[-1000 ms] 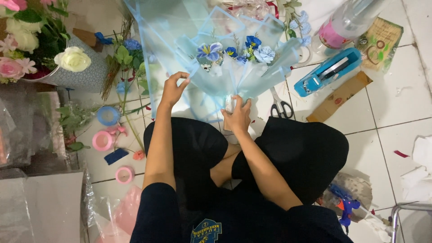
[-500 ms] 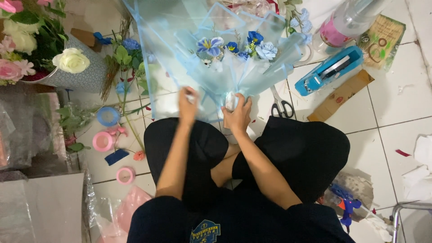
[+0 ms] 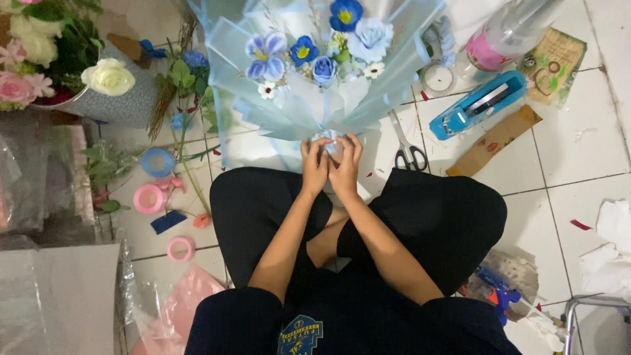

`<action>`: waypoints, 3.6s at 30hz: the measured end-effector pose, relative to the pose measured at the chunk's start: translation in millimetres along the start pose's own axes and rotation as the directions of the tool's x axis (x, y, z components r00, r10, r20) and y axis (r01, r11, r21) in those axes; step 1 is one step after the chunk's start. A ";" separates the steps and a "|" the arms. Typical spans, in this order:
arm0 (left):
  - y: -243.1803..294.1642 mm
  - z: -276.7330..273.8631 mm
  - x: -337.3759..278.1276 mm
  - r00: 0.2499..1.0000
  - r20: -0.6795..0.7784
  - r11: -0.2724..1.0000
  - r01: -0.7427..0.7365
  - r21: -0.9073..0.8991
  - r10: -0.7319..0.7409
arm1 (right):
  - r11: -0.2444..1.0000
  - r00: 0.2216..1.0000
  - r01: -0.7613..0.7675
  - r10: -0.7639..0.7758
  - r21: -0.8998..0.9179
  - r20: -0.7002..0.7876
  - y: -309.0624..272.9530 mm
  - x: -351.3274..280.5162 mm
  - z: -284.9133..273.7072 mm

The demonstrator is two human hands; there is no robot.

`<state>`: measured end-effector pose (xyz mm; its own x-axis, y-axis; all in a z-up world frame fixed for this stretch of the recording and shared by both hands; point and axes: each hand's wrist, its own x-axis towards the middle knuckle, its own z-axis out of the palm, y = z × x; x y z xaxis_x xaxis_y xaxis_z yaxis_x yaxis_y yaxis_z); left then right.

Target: The person wraps a bouquet of blue artificial flowers in light blue translucent paper while sitting on the floor. They fold the paper around the stems, secure it with clear tape, and adjust the wrapping to form a neat bouquet.

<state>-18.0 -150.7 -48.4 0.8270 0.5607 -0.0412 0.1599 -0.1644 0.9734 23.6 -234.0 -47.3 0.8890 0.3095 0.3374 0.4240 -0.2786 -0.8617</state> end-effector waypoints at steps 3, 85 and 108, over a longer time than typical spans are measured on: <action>9.7 -1.2 -2.7 0.999 -0.032 0.999 -0.037 0.032 0.038 | 0.996 0.992 -0.081 0.078 0.029 0.104 -7.7 3.0 -8.0; -107.3 -70.5 90.7 0.991 -0.019 0.944 -0.120 0.307 0.132 | 0.763 0.831 -0.555 0.524 0.333 0.185 -14.4 103.5 -77.8; -66.6 -85.1 65.0 0.893 -0.325 0.945 0.258 -0.201 -0.312 | 0.447 0.731 -0.563 0.662 0.695 0.167 66.4 102.0 -77.0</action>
<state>-20.8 -34.3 -96.7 0.5130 0.8157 -0.2673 0.2561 0.1518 0.9547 155.7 -290.9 -41.0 0.9017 0.1933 -0.3868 -0.4311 0.3326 -0.8388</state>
